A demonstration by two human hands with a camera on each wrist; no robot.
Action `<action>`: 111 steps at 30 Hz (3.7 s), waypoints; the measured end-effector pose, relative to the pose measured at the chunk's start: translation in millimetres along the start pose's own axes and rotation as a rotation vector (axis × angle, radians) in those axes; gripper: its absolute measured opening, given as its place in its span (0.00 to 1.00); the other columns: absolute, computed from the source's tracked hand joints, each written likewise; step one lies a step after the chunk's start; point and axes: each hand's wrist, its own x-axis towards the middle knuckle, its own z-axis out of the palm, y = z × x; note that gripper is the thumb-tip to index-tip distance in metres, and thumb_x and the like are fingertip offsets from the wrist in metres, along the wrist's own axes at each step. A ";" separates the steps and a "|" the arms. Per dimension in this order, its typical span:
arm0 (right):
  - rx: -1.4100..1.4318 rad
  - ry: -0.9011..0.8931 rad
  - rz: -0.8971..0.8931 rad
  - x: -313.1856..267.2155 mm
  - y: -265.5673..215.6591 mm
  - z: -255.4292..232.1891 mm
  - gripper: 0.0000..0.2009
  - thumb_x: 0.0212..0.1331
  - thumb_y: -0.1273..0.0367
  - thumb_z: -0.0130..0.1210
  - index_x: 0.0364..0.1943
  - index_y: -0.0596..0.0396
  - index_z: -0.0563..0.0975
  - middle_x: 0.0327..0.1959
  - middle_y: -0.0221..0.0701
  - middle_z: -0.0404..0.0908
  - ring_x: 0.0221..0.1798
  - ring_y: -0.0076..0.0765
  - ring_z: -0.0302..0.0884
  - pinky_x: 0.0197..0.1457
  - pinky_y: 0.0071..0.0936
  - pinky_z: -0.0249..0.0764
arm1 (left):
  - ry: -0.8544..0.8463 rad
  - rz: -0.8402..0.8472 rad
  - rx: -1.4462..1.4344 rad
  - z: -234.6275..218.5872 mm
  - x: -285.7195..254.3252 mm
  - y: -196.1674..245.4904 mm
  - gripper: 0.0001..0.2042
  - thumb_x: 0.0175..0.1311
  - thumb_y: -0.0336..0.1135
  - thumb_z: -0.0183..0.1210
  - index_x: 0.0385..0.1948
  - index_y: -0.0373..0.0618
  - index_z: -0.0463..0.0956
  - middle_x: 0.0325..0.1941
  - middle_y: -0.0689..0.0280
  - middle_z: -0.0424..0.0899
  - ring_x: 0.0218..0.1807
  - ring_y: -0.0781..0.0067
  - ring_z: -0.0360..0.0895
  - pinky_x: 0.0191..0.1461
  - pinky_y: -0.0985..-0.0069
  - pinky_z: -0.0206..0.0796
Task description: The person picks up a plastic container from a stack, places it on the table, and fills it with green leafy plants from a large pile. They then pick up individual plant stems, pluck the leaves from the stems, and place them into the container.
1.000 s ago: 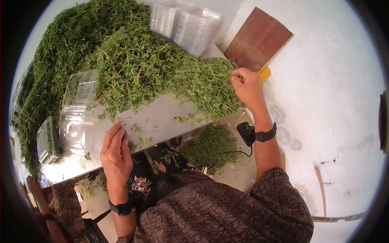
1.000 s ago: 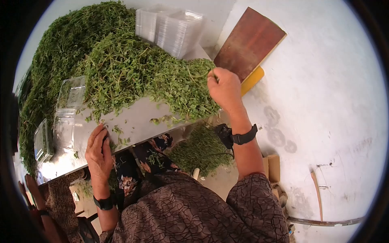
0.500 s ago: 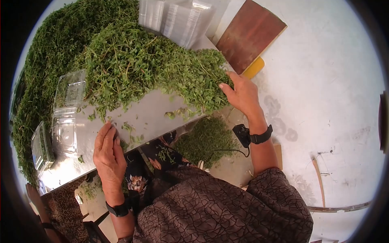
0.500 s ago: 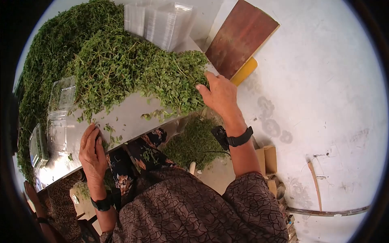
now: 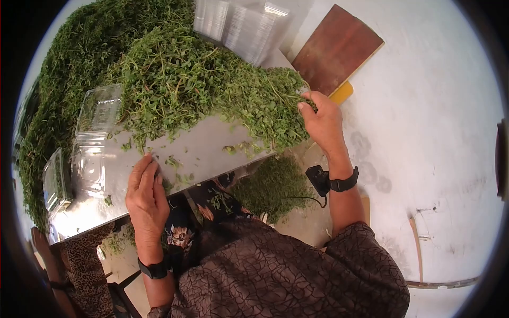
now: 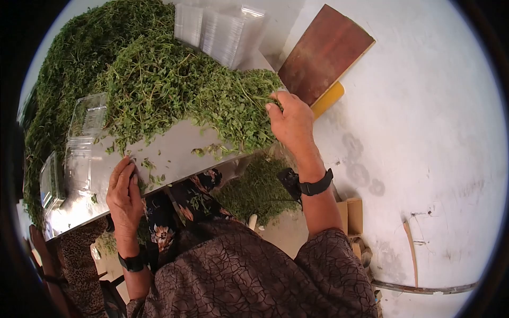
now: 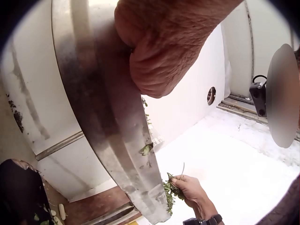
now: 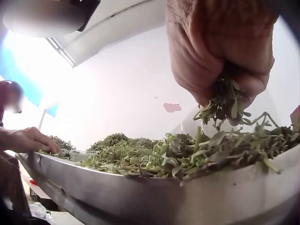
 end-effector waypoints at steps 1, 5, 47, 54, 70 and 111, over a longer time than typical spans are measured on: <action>0.004 0.003 -0.008 2.9 -3.2 2.1 0.11 0.52 0.68 0.58 0.40 0.56 0.78 0.37 0.42 0.81 0.38 0.48 0.79 0.43 0.35 0.72 | -0.006 0.001 0.007 0.0 0.4 -0.6 0.11 0.56 0.19 0.52 0.40 0.33 0.76 0.50 0.52 0.77 0.49 0.52 0.78 0.51 0.67 0.71; -0.119 -0.111 -0.048 14.4 -18.8 13.3 0.13 0.51 0.66 0.59 0.41 0.54 0.79 0.37 0.43 0.81 0.37 0.50 0.78 0.44 0.40 0.72 | 0.020 0.011 -0.014 -0.5 1.6 1.0 0.10 0.56 0.19 0.52 0.40 0.33 0.76 0.50 0.51 0.77 0.49 0.51 0.78 0.51 0.67 0.71; -0.471 -0.106 -0.167 -30.1 -21.4 11.0 0.06 0.41 0.71 0.56 0.22 0.59 0.73 0.19 0.42 0.76 0.24 0.52 0.76 0.27 0.45 0.70 | -0.146 -0.148 -0.311 -22.9 5.3 2.4 0.08 0.59 0.23 0.53 0.39 0.33 0.77 0.52 0.56 0.78 0.48 0.65 0.79 0.48 0.71 0.71; 0.187 -0.099 0.132 -14.5 -42.0 -13.4 0.07 0.45 0.75 0.51 0.29 0.63 0.75 0.17 0.34 0.74 0.19 0.25 0.67 0.22 0.28 0.63 | -0.109 -0.213 -0.760 -38.3 19.0 2.6 0.11 0.65 0.30 0.51 0.45 0.35 0.76 0.52 0.55 0.78 0.52 0.65 0.77 0.58 0.70 0.67; 0.312 -0.397 -0.394 -62.2 -180.3 76.1 0.13 0.50 0.73 0.53 0.42 0.58 0.71 0.34 0.45 0.76 0.30 0.54 0.75 0.34 0.42 0.72 | -0.039 -0.796 -1.650 12.3 14.8 32.1 0.18 0.69 0.38 0.50 0.56 0.39 0.64 0.49 0.62 0.75 0.50 0.74 0.74 0.52 0.75 0.69; 0.003 -0.414 -0.382 61.8 -133.7 100.0 0.09 0.51 0.69 0.56 0.33 0.62 0.76 0.21 0.47 0.73 0.26 0.56 0.71 0.30 0.41 0.65 | 0.307 -0.541 -0.984 -44.0 21.7 -11.8 0.04 0.64 0.32 0.55 0.34 0.43 0.72 0.24 0.74 0.75 0.22 0.88 0.67 0.23 0.88 0.59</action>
